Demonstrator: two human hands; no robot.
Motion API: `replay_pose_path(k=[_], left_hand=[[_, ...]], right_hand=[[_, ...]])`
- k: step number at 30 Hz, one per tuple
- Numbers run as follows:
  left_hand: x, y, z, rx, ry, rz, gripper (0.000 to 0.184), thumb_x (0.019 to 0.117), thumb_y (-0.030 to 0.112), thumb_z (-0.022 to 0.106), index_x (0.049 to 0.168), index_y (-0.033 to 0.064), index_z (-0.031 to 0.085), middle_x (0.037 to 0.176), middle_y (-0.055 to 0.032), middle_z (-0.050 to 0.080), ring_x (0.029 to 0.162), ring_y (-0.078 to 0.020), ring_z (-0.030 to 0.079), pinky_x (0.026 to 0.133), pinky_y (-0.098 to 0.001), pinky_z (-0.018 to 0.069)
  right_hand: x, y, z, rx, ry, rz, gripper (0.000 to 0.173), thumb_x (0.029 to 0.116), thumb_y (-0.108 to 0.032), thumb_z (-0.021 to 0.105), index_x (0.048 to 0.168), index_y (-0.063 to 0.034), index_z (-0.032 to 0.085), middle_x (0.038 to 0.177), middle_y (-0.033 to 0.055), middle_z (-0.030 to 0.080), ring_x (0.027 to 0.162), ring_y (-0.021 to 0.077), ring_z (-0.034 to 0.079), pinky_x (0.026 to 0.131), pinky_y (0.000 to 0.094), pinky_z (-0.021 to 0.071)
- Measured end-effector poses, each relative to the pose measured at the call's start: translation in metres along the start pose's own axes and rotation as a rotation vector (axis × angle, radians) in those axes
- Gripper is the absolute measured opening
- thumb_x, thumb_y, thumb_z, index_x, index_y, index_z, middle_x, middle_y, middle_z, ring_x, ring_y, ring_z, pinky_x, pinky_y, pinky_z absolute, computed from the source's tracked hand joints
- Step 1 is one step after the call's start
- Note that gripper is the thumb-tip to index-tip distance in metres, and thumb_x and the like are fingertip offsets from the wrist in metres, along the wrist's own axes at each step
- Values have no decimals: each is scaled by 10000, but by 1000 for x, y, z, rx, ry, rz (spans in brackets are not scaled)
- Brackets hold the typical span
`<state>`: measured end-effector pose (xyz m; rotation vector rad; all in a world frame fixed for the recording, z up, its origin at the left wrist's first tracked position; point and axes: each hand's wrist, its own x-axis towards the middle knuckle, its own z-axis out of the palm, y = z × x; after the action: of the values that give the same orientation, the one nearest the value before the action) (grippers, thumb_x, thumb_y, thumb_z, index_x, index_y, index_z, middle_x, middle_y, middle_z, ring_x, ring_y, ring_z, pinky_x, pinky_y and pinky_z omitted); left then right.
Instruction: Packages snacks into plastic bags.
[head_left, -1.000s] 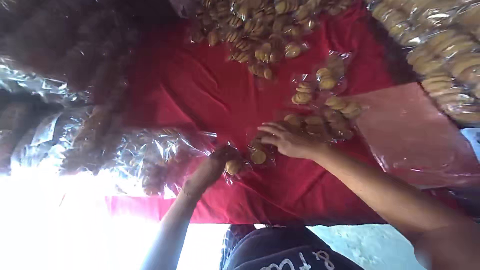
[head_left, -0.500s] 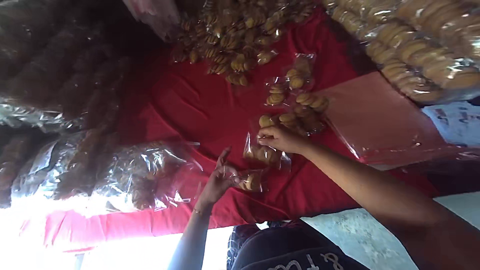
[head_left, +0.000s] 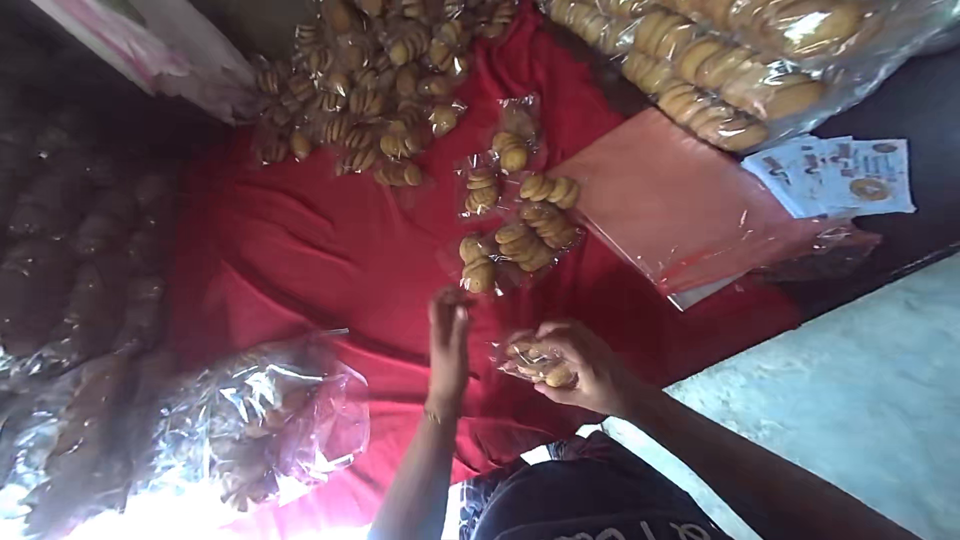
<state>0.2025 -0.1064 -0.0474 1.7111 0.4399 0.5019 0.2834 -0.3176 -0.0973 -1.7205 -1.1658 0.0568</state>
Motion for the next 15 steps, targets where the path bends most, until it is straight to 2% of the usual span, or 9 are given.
replay_pose_path(k=[1, 2, 3, 4, 6, 9, 11, 13, 15], left_hand=[[26, 2, -7, 240, 55, 33, 375, 1035, 115, 489, 1341, -99, 526, 1293, -194, 601, 1144, -229, 612, 930, -369, 530], [54, 3, -13, 453, 50, 98, 280, 995, 20, 526, 1221, -87, 652, 1269, -237, 628, 1169, -314, 610, 964, -451, 504], [83, 4, -17, 611, -31, 166, 231, 978, -12, 546, 1126, -47, 720, 1241, -238, 654, 1186, -359, 610, 1007, -511, 479], [110, 6, -19, 731, -181, 226, 232, 978, -15, 551, 1108, -6, 743, 1239, -217, 670, 1212, -378, 604, 1043, -553, 455], [147, 3, -15, 846, -519, 295, 259, 962, 13, 622, 1200, 22, 722, 1344, -198, 628, 1305, -398, 545, 1099, -600, 401], [170, 7, -3, 904, -802, 144, 629, 916, 77, 732, 1495, 31, 489, 1532, -209, 477, 1427, -414, 424, 1187, -573, 295], [164, 17, 1, 979, -873, -27, 716, 924, 165, 751, 1542, 54, 407, 1515, -239, 473, 1385, -432, 468, 1140, -603, 360], [149, 12, -7, 946, -934, -116, 529, 929, 189, 744, 1374, -28, 557, 1328, -266, 609, 1241, -417, 588, 1069, -592, 437], [126, 8, -23, 764, -896, -207, 377, 932, 143, 725, 1222, -78, 631, 1185, -246, 655, 1112, -340, 635, 1002, -505, 493]], right_hand=[[-10, 8, -3, -28, 14, 11, 573, 804, -427, 795, 1202, -65, 597, 1190, 166, 649, 1152, 248, 616, 1013, 354, 500], [-18, 16, -5, -8, 16, 52, 579, 798, -435, 792, 1189, -47, 612, 1198, 177, 655, 1158, 263, 618, 1011, 377, 499], [-22, 22, -6, 11, 5, 85, 576, 807, -451, 780, 1178, -47, 603, 1211, 170, 646, 1171, 254, 611, 1018, 375, 495], [-25, 24, -7, 28, -4, 107, 556, 813, -457, 774, 1151, -49, 602, 1220, 167, 644, 1179, 249, 608, 1022, 372, 491], [-32, 18, -9, 92, -48, 161, 517, 816, -430, 783, 1102, -30, 624, 1263, 182, 632, 1199, 245, 609, 1025, 355, 498], [-30, 17, -15, 155, -59, 185, 529, 793, -412, 807, 1097, -14, 637, 1273, 154, 636, 1175, 180, 623, 992, 285, 522], [-32, 17, -20, 129, -64, 203, 553, 797, -443, 795, 1131, -31, 640, 1283, 133, 646, 1191, 198, 612, 1023, 333, 497], [-35, 17, -25, 96, -88, 226, 544, 805, -456, 781, 1126, -38, 647, 1288, 142, 645, 1213, 242, 600, 1044, 386, 476], [-34, 17, -29, 116, -109, 236, 543, 812, -442, 780, 1124, -21, 640, 1275, 149, 638, 1192, 214, 608, 1022, 339, 500]])
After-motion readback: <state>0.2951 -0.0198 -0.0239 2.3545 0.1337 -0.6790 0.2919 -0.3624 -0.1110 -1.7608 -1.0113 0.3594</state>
